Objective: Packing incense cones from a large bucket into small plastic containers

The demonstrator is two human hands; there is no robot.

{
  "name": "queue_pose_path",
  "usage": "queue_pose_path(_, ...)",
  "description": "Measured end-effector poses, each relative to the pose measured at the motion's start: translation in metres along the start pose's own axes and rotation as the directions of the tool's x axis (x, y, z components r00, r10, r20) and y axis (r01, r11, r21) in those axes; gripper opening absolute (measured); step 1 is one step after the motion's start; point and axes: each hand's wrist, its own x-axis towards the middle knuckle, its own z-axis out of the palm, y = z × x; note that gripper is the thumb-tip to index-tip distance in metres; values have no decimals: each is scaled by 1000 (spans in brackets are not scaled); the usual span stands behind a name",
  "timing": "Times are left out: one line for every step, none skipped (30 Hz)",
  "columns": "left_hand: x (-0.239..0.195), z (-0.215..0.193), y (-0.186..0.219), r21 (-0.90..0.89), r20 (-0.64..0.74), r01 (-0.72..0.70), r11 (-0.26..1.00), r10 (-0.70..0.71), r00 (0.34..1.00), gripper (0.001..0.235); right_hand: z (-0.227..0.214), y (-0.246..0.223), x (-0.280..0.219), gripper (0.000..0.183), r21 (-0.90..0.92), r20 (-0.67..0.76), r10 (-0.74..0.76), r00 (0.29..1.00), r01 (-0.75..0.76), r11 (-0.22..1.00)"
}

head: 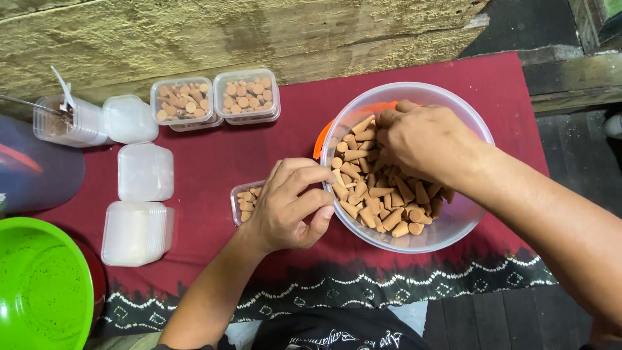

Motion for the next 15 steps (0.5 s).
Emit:
queue_pose_path(0,1,-1,-1,0,-1,1000,1,1000,31,-7,-1,6,21,-1,0,1,1000,-1,1000)
queue_pose_path(-1,1,-1,-4,-4,3,1000,-3,1000,30,-14,-4,12,21,124,102,-26,994,13,992)
queue_pose_path(-1,2,-2,-7,-9,7,1000,-7,1000,29,-21,-6,18,35,248,198,-64,978,14,969)
queue_pose_path(-1,2,-2,-5,-9,6,1000,-6,1000,29,-17,-10,18,35,248,196,-65,978,15,969)
queue_pose_path(0,2,-2,-2,-12,4,1000,-4,1000,29,-14,-13,17,37,200,203,-45,978,3,980)
queue_pose_path(-1,1,-1,1,-15,7,1000,-7,1000,29,-10,-18,16,40,155,211,-29,977,-4,988)
queue_pose_path(0,1,1,3,-15,13,1000,-13,1000,29,-4,-19,15,40,158,212,-35,977,1,987)
queue_pose_path(1,0,1,2,-17,13,1000,-13,1000,29,2,-19,14,36,164,172,-22,985,-7,986)
queue_pose_path(3,0,2,2,-19,14,1000,-14,1000,30,7,-18,13,33,170,132,-8,991,-15,985)
queue_pose_path(2,1,1,0,-19,11,1000,-11,1000,30,9,-16,12,33,168,132,-5,991,-17,986)
queue_pose_path(0,3,-1,7,-22,6,1000,-6,1000,30,10,-15,11,33,127,142,-6,990,-12,992)
queue_pose_path(-2,4,-2,14,-24,1,1000,-1,1000,30,12,-14,9,34,88,152,-6,988,-7,996)
queue_pose_path(-1,4,-1,13,-23,0,1000,1,1000,30,8,-18,6,34,87,152,-4,988,-9,996)
queue_pose_path(-1,3,-1,23,-27,-3,1000,3,1000,29,3,-20,4,36,81,161,-12,987,-1,997)
queue_pose_path(0,3,0,34,-32,-5,999,6,999,29,-2,-23,2,38,75,171,-20,985,8,997)
